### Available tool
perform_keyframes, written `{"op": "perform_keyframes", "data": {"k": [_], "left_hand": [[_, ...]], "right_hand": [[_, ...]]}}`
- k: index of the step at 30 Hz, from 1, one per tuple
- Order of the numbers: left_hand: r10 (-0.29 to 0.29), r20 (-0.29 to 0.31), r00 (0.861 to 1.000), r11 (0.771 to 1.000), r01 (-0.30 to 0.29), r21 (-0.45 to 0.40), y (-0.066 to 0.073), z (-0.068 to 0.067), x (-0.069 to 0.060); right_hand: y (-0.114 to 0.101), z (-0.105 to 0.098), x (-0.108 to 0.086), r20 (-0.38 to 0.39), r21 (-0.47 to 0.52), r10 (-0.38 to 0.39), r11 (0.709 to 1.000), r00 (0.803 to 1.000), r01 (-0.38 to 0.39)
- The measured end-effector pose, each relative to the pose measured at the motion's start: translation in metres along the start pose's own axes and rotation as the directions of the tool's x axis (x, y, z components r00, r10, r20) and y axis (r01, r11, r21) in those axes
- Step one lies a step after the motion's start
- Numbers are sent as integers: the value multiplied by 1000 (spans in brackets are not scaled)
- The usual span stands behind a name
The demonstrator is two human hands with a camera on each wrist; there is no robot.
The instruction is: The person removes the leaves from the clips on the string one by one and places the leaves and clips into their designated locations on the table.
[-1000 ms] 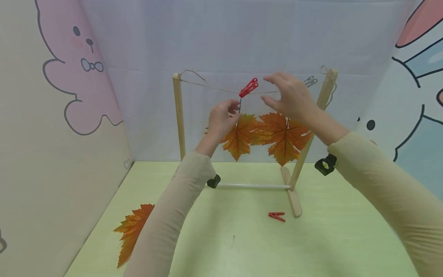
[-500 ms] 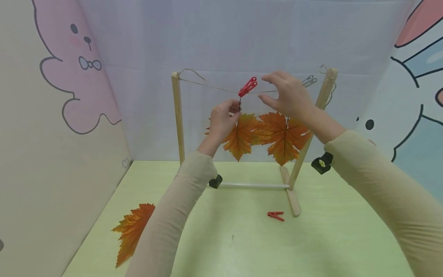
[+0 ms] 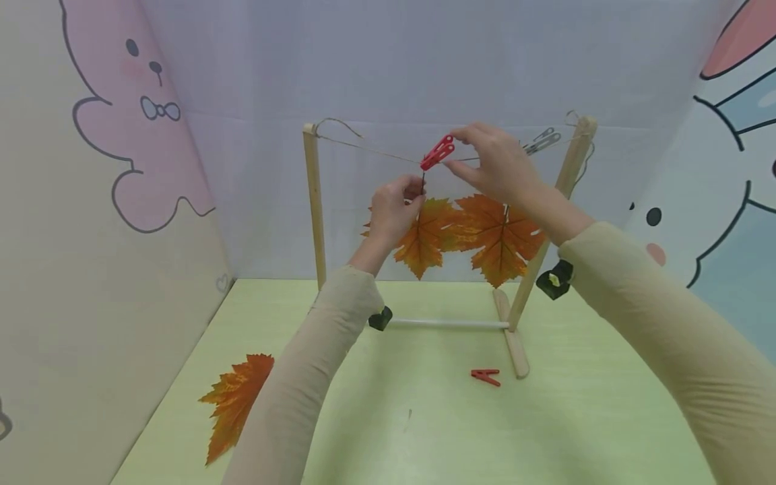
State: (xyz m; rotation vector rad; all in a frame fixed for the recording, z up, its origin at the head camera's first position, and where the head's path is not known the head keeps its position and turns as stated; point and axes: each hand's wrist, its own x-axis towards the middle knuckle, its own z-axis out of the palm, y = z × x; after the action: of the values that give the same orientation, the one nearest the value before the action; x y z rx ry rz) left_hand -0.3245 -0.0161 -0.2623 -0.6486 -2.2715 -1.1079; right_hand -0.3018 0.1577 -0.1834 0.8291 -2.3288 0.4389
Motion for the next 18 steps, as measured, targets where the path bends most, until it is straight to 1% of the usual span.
{"op": "perform_keyframes", "data": {"k": [6,11,16,18], "left_hand": [[-2,-1,1000,1000,2,-2,3,0,0],[6,-5,1000,1000,-6,3,6,-1,0],[26,-11,1000,1000,-26,10,5,-2,-2],[33,-16,999,999,-33,14,4,-2,-3]], "right_hand": [[-1,1,2,-10,14,-2,1000,1000,3],[-2,1,4,-15,25,13,1000,1000,-13],[-2,4,5,-25,47,-5,999,1000,6],[-2,5,6,-25,63,1,998,1000,1]]}}
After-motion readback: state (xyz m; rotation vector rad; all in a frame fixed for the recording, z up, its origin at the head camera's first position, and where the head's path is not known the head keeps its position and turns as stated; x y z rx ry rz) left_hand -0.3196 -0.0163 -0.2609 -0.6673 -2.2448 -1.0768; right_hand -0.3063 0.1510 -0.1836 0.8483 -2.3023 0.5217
